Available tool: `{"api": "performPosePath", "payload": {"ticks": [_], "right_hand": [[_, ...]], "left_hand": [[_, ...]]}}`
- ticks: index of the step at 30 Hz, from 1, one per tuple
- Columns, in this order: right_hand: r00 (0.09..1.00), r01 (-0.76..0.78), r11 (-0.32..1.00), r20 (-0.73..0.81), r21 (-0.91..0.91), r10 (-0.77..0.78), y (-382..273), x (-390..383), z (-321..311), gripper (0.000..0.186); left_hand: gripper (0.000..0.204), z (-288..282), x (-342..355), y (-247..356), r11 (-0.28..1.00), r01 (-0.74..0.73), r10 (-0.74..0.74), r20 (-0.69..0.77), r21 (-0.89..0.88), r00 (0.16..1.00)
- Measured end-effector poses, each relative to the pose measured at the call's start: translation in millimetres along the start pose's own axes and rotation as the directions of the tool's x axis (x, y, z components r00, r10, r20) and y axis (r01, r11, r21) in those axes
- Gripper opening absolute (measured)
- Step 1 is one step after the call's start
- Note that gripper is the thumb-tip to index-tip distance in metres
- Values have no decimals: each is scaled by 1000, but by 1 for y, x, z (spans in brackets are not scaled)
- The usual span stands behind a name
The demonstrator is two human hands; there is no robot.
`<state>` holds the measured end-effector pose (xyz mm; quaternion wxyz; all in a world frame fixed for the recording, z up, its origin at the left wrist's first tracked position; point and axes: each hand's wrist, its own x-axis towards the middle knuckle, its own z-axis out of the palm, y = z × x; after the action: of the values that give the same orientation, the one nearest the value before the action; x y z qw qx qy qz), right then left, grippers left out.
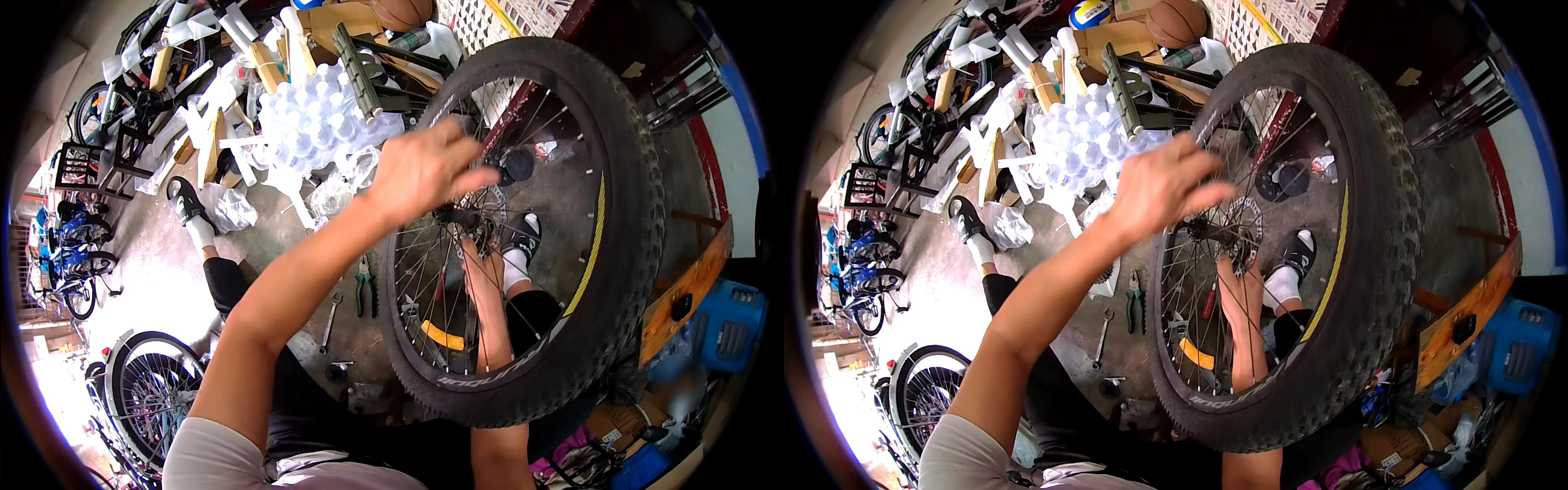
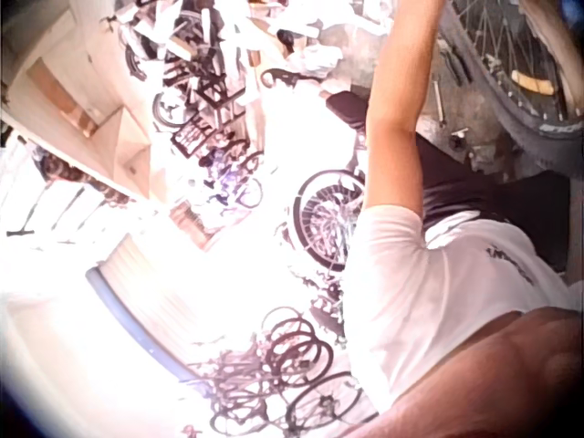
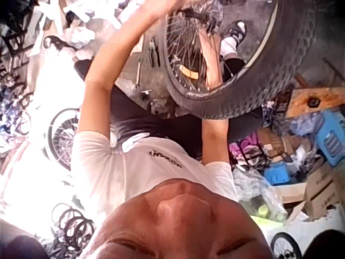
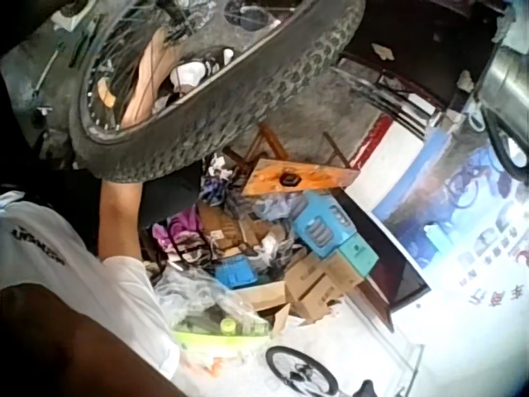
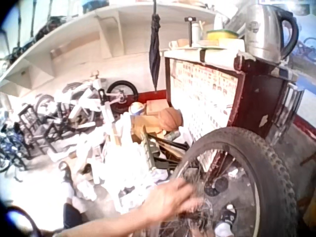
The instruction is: The person works on a bicycle wheel, first handling a small metal component and then using a wrench to tighten or adjust the axle and hub area.
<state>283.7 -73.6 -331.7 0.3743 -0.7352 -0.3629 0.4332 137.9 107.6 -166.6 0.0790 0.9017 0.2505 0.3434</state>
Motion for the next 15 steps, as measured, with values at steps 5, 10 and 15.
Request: {"api": "performPosePath", "payload": {"ticks": [5, 10, 15], "right_hand": [[982, -181, 977, -31, 115, 186, 2, 2, 19, 39], [980, -196, 972, -20, 127, 200, 3, 2, 21, 35], [981, -190, 967, -7, 171, 194, 2, 4, 10, 28]], "left_hand": [[27, 69, 12, -76, 879, 461, -445, 139, -121, 885], [27, 125, -45, -129, 519, 800, -761, 263, -299, 593], [28, 140, -135, -131, 278, 911, -843, 377, -306, 384]]}}
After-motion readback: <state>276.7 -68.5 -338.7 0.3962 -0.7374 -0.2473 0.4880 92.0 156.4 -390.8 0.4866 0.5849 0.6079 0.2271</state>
